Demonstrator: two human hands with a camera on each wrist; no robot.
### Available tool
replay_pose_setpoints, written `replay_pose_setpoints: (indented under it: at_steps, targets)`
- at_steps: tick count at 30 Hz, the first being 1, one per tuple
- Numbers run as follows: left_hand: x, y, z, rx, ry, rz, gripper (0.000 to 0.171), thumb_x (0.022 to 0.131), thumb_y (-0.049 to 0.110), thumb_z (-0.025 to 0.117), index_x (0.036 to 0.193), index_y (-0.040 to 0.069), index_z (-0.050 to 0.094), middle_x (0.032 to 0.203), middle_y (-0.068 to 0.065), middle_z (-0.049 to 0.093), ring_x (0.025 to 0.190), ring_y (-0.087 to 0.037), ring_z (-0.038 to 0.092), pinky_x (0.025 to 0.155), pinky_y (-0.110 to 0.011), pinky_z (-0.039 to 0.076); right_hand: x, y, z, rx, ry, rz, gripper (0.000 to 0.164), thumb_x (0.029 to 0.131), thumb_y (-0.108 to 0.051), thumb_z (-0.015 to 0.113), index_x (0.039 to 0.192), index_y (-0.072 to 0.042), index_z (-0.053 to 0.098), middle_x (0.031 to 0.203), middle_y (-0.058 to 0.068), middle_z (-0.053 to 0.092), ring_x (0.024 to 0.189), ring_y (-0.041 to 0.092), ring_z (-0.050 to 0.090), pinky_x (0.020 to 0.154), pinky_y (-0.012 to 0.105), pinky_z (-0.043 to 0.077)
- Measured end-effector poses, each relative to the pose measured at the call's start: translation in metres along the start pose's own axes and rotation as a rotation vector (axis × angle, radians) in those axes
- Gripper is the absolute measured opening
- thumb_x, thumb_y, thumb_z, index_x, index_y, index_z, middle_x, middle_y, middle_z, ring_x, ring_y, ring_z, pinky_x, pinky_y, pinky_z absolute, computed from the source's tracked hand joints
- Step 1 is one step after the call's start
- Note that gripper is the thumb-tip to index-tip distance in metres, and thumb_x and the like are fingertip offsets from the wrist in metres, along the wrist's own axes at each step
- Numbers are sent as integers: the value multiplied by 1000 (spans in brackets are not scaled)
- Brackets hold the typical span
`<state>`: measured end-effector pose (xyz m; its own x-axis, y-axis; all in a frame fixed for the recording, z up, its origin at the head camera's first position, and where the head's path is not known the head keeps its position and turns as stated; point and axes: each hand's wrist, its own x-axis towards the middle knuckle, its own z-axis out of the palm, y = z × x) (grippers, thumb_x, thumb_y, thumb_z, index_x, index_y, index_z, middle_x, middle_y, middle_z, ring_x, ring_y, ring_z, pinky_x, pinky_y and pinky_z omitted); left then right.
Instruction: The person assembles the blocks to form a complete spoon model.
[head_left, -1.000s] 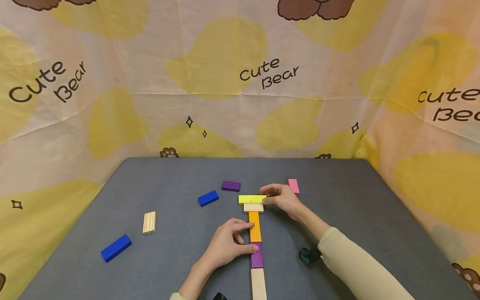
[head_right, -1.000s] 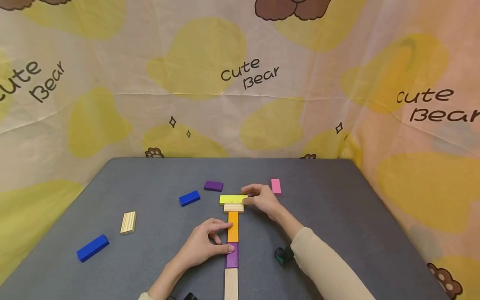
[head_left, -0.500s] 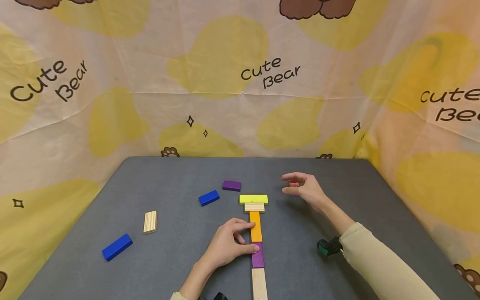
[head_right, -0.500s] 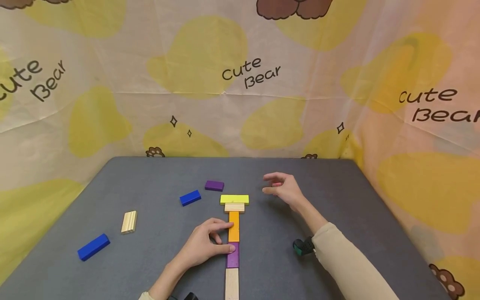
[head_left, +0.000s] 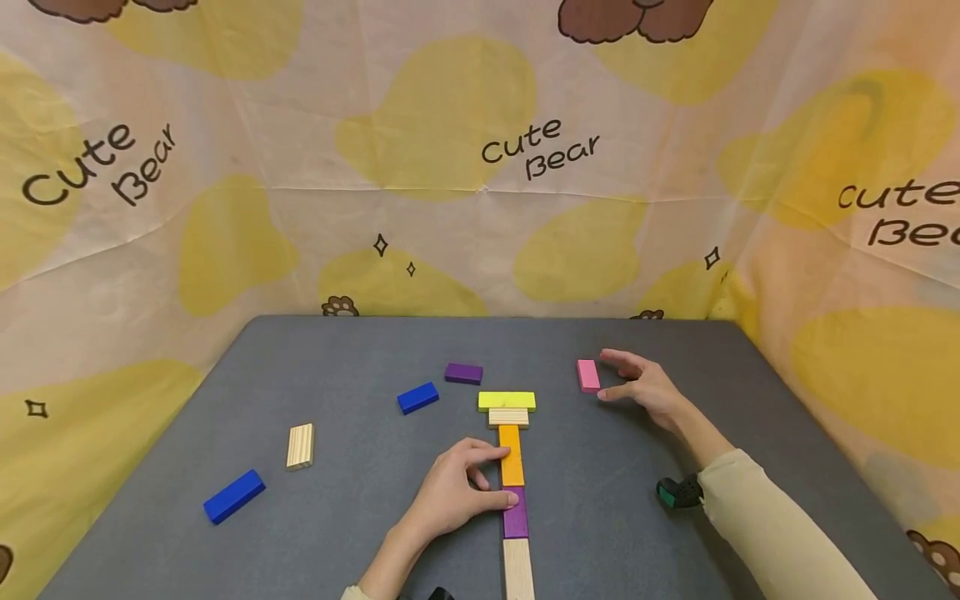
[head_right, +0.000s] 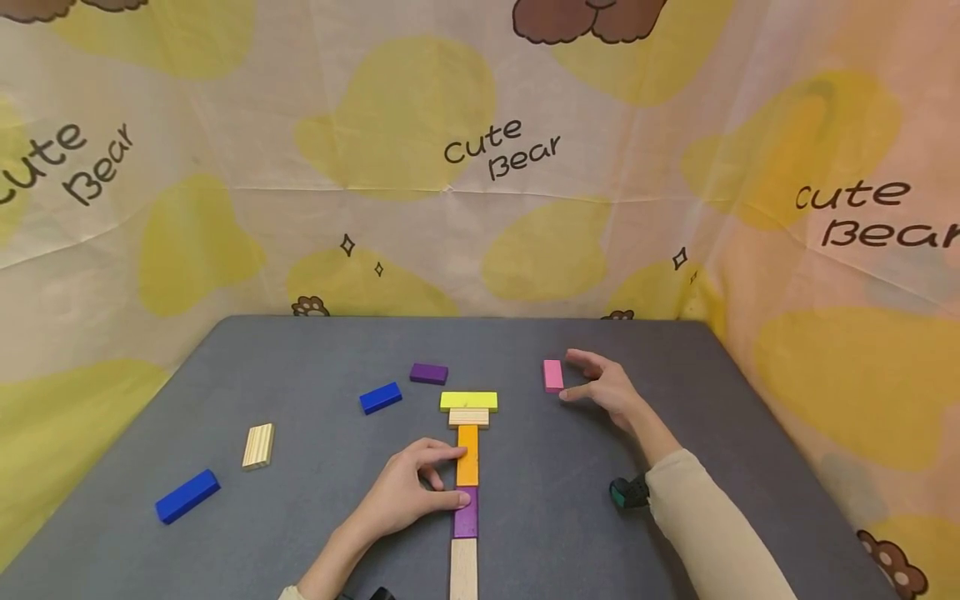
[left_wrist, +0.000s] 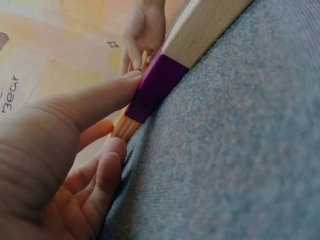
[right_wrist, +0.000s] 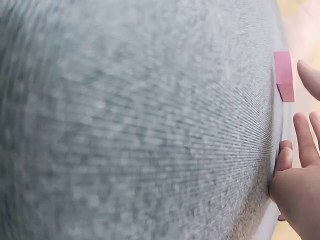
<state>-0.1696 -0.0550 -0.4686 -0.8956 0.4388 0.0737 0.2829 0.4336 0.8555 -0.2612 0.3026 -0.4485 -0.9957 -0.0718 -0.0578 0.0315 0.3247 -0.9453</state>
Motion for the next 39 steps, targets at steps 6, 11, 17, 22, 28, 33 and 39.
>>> replay_pose_setpoints:
  at_steps: [6,11,17,22,28,33,39]
  targets:
    - [0,1,0,-3,-2,-4,56,73,37,88,124,19,71,110,8,59,69,-10,57,70,-27,46,4,-2,6,-28,-10,40,85,74,-1,83,148,-5,43,149,14,42,138,40,25,110,59,17]
    - [0,1,0,-6,2,9,56,73,36,88,123,19,71,111,7,59,68,-10,57,70,-27,46,7,-1,11,-53,15,62,83,72,2,82,147,-6,45,147,13,44,135,37,28,109,56,23]
    - [0,1,0,-10,4,13,56,73,37,88,123,19,71,111,6,59,68,-9,57,70,-27,46,8,-1,14,-91,65,88,77,71,3,83,141,-5,53,140,16,50,131,36,32,108,54,25]
    - [0,0,0,-11,3,12,56,73,37,88,123,19,71,111,6,59,68,-10,57,69,-27,46,7,-3,17,-92,79,82,75,71,2,83,139,-5,54,138,16,51,131,37,33,108,55,24]
    - [0,0,0,-6,1,2,56,73,37,88,123,20,71,110,7,59,68,-10,57,68,-27,45,9,-7,25,-87,88,60,71,73,-2,83,138,-6,55,138,14,52,128,36,36,104,54,29]
    - [1,0,0,-1,1,-5,56,73,37,88,123,20,71,110,8,59,68,-10,57,68,-28,45,16,-14,42,-88,75,54,69,74,-4,82,138,-10,56,137,11,52,128,34,39,103,58,30]
    - [1,-1,0,0,1,-6,56,73,38,88,123,21,71,110,8,58,68,-10,57,67,-27,45,24,-24,65,-95,51,46,70,72,-3,84,136,-13,58,136,9,52,125,33,41,103,55,33]
